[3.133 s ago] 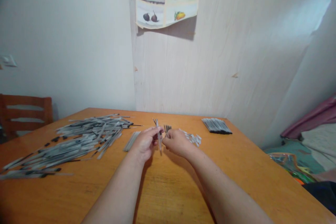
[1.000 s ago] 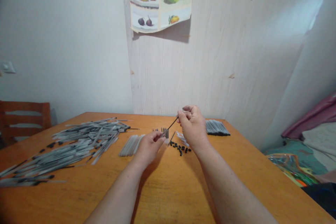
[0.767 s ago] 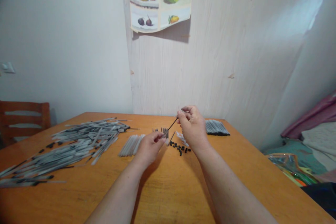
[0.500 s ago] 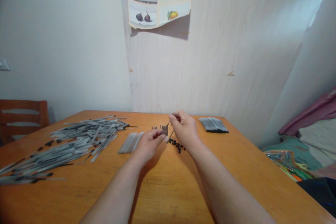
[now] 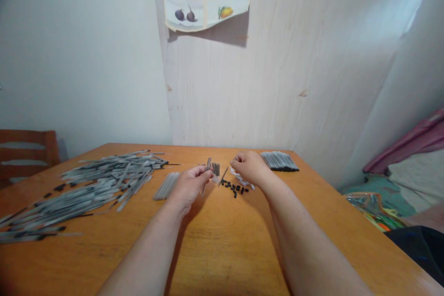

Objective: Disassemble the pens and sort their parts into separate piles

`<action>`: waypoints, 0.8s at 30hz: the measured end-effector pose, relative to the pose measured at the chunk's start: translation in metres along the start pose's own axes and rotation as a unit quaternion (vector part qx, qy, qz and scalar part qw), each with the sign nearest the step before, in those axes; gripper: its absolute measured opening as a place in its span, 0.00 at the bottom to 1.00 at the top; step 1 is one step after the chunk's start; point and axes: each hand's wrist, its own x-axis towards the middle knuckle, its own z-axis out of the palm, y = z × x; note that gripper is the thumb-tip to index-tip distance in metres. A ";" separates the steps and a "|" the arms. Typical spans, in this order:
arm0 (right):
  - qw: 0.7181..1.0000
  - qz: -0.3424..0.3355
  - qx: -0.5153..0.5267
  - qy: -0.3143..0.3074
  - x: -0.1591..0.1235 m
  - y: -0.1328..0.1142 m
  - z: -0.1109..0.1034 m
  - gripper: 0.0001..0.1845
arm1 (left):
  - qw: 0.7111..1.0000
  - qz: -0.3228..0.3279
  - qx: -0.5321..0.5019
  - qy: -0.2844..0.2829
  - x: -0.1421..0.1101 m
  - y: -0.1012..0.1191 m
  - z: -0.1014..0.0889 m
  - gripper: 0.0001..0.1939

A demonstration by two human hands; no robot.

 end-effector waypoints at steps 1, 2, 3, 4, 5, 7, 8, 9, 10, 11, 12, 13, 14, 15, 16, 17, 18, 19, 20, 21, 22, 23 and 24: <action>0.999 0.013 -0.022 -0.043 0.000 0.003 -0.001 0.10 | 1.000 -0.002 -0.005 0.004 0.000 0.000 -0.001 0.12; 0.995 0.025 -0.042 -0.082 0.000 0.006 -0.001 0.08 | 1.000 -0.004 -0.011 0.008 0.000 0.001 -0.001 0.12; 0.991 0.035 -0.061 -0.112 -0.001 0.008 -0.001 0.06 | 1.000 -0.006 -0.016 0.011 0.001 0.001 -0.002 0.12; 0.987 0.041 -0.082 -0.134 -0.001 0.009 -0.001 0.05 | 1.000 -0.008 -0.021 0.015 0.001 0.001 -0.003 0.12; 0.982 0.042 -0.106 -0.148 -0.002 0.010 -0.001 0.05 | 0.999 -0.010 -0.025 0.018 0.001 0.001 -0.003 0.12; 0.973 0.034 -0.153 -0.169 -0.003 0.010 0.001 0.06 | 0.999 -0.017 -0.032 0.022 0.001 0.002 -0.004 0.11; 0.968 0.029 -0.171 -0.179 -0.004 0.009 0.002 0.06 | 0.999 -0.021 -0.034 0.022 0.001 0.002 -0.004 0.11; 0.964 0.028 -0.183 -0.192 -0.005 0.009 0.003 0.07 | 0.999 -0.024 -0.038 0.025 0.000 0.003 -0.004 0.11; 0.960 0.031 -0.189 -0.205 -0.006 0.008 0.004 0.07 | 0.998 -0.026 -0.042 0.027 0.000 0.003 -0.004 0.11; 0.956 0.039 -0.193 -0.217 -0.006 0.007 0.005 0.07 | 0.998 -0.028 -0.047 0.028 0.000 0.004 -0.004 0.11; 0.952 0.049 -0.196 -0.228 -0.007 0.007 0.007 0.06 | 0.998 -0.029 -0.050 0.029 -0.001 0.004 -0.004 0.11; 0.949 0.060 -0.199 -0.237 -0.007 0.006 0.010 0.06 | 0.998 -0.029 -0.050 0.030 -0.001 0.004 -0.004 0.11; 0.946 0.069 -0.203 -0.242 -0.007 0.006 0.012 0.06 | 0.998 -0.027 -0.048 0.030 -0.001 0.004 -0.004 0.11; 0.944 0.075 -0.209 -0.243 -0.007 0.005 0.016 0.06 | 0.998 -0.025 -0.043 0.029 -0.001 0.004 -0.004 0.11; 0.943 0.077 -0.220 -0.238 -0.007 0.004 0.019 0.07 | 0.999 -0.023 -0.037 0.028 0.000 0.004 -0.004 0.11; 0.942 0.077 -0.232 -0.231 -0.006 0.004 0.023 0.08 | 0.999 -0.021 -0.033 0.028 0.000 0.003 -0.004 0.11; 0.940 0.076 -0.244 -0.224 -0.006 0.004 0.026 0.10 | 0.999 -0.020 -0.032 0.028 0.000 0.002 -0.005 0.11; 0.938 0.074 -0.258 -0.218 -0.006 0.003 0.030 0.11 | 0.999 -0.021 -0.034 0.027 0.001 0.002 -0.005 0.11; 0.936 0.072 -0.271 -0.213 -0.005 0.004 0.033 0.12 | 0.999 -0.022 -0.038 0.028 0.001 0.001 -0.005 0.12; 0.934 0.073 -0.282 -0.209 -0.005 0.004 0.036 0.13 | 0.998 -0.024 -0.041 0.028 0.001 0.001 -0.005 0.12; 0.932 0.072 -0.291 -0.205 -0.005 0.004 0.038 0.14 | 0.998 -0.025 -0.045 0.028 0.001 0.001 -0.005 0.12; 0.930 0.072 -0.300 -0.202 -0.005 0.005 0.040 0.15 | 0.998 -0.025 -0.046 0.027 0.001 0.001 -0.005 0.12; 0.928 0.073 -0.306 -0.200 -0.006 0.005 0.042 0.15 | 0.998 -0.025 -0.046 0.027 0.001 0.001 -0.005 0.13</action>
